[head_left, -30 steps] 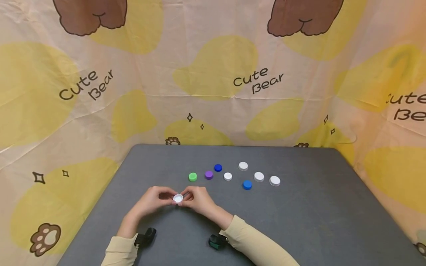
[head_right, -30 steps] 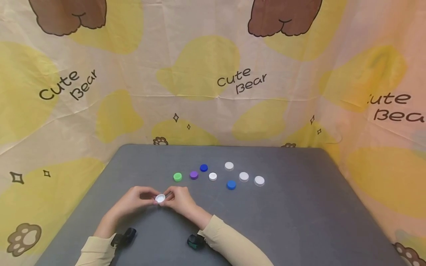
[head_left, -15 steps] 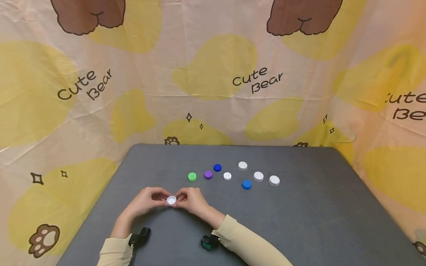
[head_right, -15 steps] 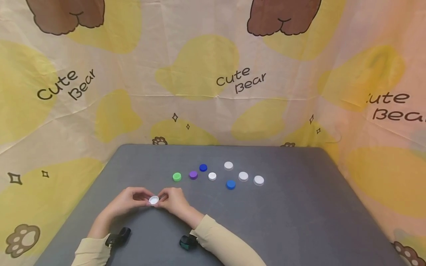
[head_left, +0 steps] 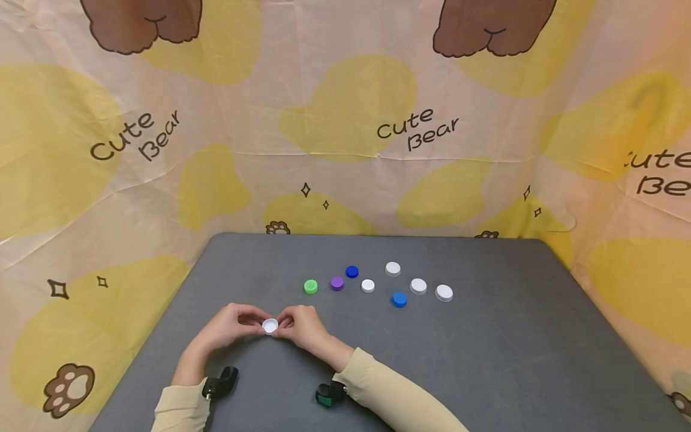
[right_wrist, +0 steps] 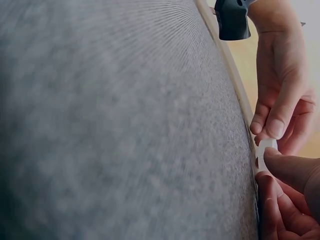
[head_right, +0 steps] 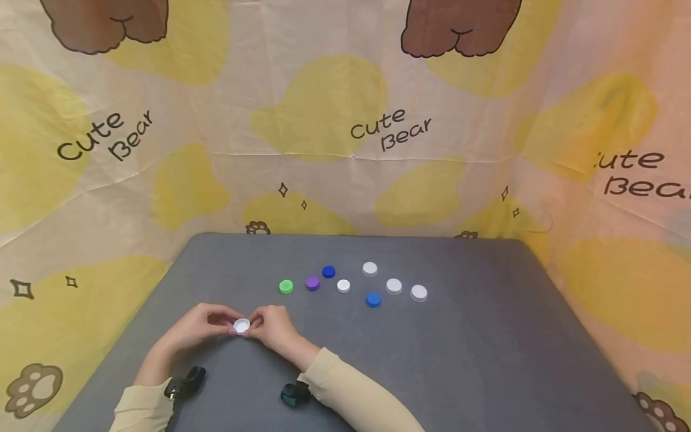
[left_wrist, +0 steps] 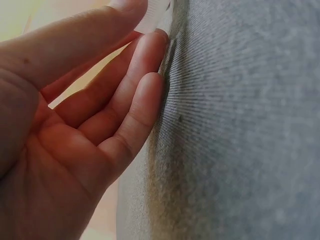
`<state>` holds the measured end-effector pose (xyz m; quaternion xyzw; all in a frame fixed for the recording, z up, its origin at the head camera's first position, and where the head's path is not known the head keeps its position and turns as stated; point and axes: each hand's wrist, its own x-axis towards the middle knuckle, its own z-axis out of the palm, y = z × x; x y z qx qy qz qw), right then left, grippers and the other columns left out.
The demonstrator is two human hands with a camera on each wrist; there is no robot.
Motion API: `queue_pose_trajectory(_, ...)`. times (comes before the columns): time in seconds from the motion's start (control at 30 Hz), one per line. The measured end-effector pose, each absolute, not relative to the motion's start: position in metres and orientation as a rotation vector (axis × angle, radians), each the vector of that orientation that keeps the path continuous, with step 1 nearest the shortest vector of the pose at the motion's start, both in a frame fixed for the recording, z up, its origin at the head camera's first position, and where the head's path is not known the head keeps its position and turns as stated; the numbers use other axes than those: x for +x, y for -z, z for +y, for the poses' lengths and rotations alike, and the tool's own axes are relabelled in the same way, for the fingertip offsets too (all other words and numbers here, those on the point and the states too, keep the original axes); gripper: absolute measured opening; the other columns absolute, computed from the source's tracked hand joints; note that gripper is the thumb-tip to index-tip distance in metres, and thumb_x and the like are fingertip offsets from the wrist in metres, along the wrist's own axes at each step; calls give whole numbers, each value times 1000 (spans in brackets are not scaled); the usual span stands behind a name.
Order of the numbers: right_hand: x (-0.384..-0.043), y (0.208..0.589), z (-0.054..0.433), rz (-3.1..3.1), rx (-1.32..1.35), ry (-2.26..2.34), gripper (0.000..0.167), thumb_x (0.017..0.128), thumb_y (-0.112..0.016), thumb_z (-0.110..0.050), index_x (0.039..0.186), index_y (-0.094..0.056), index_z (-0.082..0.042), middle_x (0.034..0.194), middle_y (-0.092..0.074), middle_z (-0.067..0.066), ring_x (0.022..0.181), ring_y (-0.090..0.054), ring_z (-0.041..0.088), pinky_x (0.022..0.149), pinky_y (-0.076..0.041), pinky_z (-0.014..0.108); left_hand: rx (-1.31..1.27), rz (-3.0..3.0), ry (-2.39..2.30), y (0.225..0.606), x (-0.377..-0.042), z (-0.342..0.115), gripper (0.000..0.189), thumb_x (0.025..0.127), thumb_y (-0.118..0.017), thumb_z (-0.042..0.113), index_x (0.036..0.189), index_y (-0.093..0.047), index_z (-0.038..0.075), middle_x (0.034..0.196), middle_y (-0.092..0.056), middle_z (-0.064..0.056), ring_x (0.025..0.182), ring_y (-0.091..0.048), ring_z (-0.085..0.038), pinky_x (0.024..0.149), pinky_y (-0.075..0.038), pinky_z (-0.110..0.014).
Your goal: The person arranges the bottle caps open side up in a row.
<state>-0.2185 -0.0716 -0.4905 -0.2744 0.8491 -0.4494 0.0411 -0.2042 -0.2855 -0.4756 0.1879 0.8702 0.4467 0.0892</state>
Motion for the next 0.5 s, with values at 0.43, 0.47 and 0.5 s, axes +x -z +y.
queue_pose_trajectory(0.43, -215, 486, -81, 2649, -890, 1292, 20, 73, -82, -20, 88, -74, -9, 69, -70, -6, 55, -50, -12, 53, -40, 9, 578, 2578, -1355, 472, -199, -295, 30, 82, -74, 14, 109, -68, 1, 97, -71, -13, 80, -66, -11, 69, -50, -20)
queue_pose_trajectory(0.47, -215, 486, -82, 2653, -893, 1279, 20, 73, -82, -20, 89, -74, -10, 69, -70, -7, 55, -50, -12, 53, -40, 8, 580, 2583, -1353, 472, -199, -296, 30, 82, -73, 14, 109, -68, 1, 97, -71, -13, 80, -66, -11, 69, -50, -20)
queue_pose_trajectory(0.5, -214, 487, -82, 2656, -899, 1271, 21, 73, -82, -21, 89, -74, -10, 69, -70, -7, 55, -49, -12, 54, -40, 9, 580, 2589, -1353, 472, -198, -296, 30, 82, -74, 14, 109, -69, 1, 97, -71, -13, 80, -66, -11, 69, -50, -20)
